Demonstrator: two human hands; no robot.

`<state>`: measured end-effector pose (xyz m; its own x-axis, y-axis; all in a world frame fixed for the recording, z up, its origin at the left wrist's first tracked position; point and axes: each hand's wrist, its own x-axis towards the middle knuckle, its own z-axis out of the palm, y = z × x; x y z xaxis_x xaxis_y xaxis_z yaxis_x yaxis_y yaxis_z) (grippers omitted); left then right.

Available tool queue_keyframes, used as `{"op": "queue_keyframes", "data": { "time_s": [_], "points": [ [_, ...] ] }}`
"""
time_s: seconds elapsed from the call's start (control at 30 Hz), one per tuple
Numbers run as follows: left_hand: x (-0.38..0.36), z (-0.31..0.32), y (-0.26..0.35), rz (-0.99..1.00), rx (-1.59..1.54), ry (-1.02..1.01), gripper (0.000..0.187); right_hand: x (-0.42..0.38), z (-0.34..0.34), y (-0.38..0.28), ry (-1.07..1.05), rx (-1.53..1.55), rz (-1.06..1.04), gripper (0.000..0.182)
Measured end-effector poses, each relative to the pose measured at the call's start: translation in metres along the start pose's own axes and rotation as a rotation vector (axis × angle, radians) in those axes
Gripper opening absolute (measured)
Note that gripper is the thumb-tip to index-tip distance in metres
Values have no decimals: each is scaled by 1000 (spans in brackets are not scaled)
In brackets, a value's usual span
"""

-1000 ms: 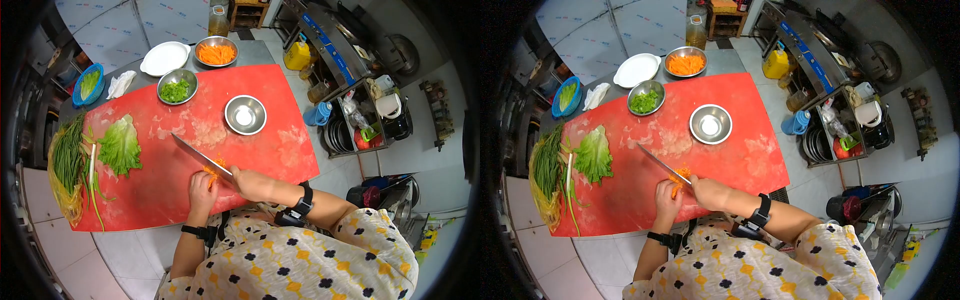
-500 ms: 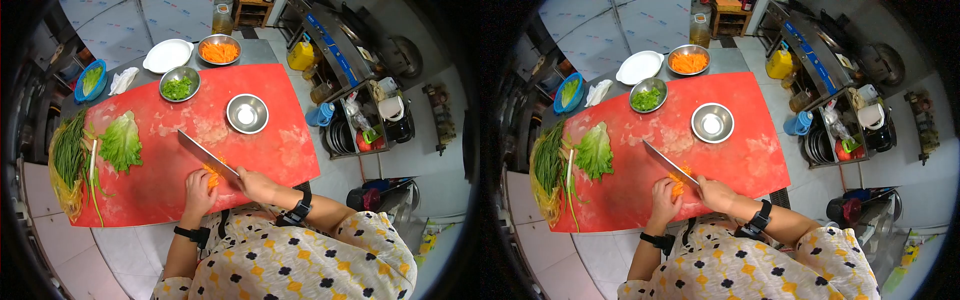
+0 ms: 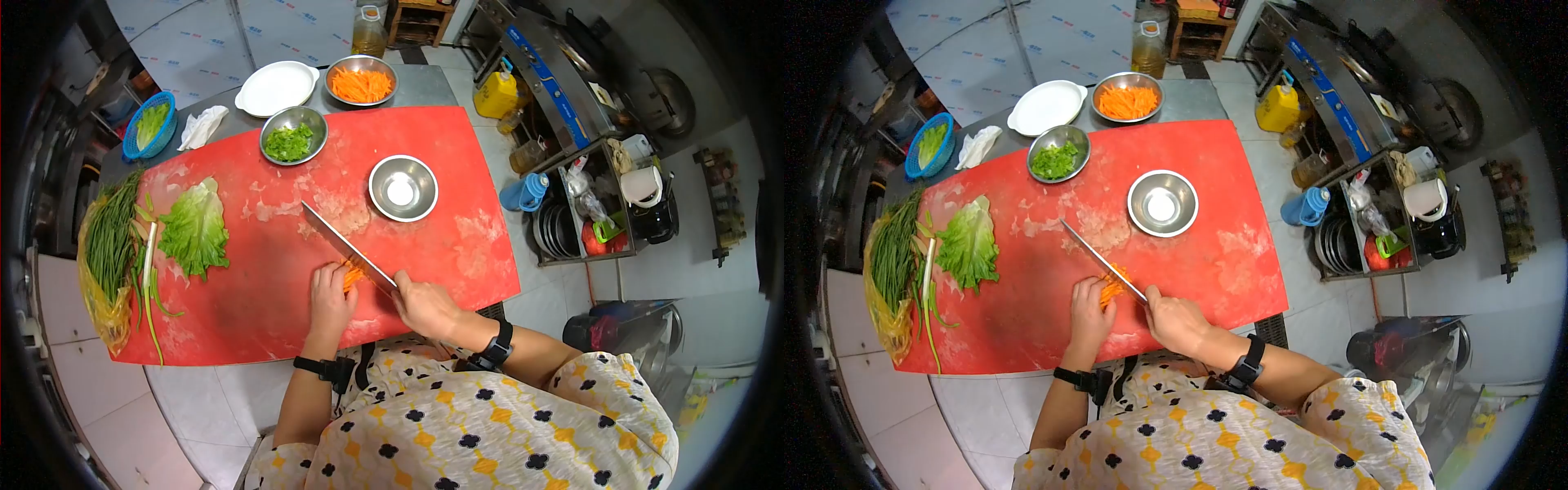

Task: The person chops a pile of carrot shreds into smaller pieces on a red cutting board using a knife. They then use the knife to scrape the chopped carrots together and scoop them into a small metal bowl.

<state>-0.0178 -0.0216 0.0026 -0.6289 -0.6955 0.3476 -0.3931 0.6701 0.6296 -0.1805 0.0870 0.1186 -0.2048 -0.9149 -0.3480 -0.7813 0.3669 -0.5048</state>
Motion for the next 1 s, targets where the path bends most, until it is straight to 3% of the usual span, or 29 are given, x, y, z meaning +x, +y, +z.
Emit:
{"op": "queue_keyframes", "data": {
  "time_s": [0.27, 0.53, 1.0],
  "points": [
    [-5, -10, 9, -28, -24, 66, 39, 7, 5, 5, 17, -20, -106, 20],
    [-3, -4, 3, 42, -32, 119, 14, -4, -19, -1, -39, 10, -96, 15],
    [-3, 2, -2, 21, -23, 146, 14, 7, -6, -10, -125, -131, -83, 16]
  ]
}}
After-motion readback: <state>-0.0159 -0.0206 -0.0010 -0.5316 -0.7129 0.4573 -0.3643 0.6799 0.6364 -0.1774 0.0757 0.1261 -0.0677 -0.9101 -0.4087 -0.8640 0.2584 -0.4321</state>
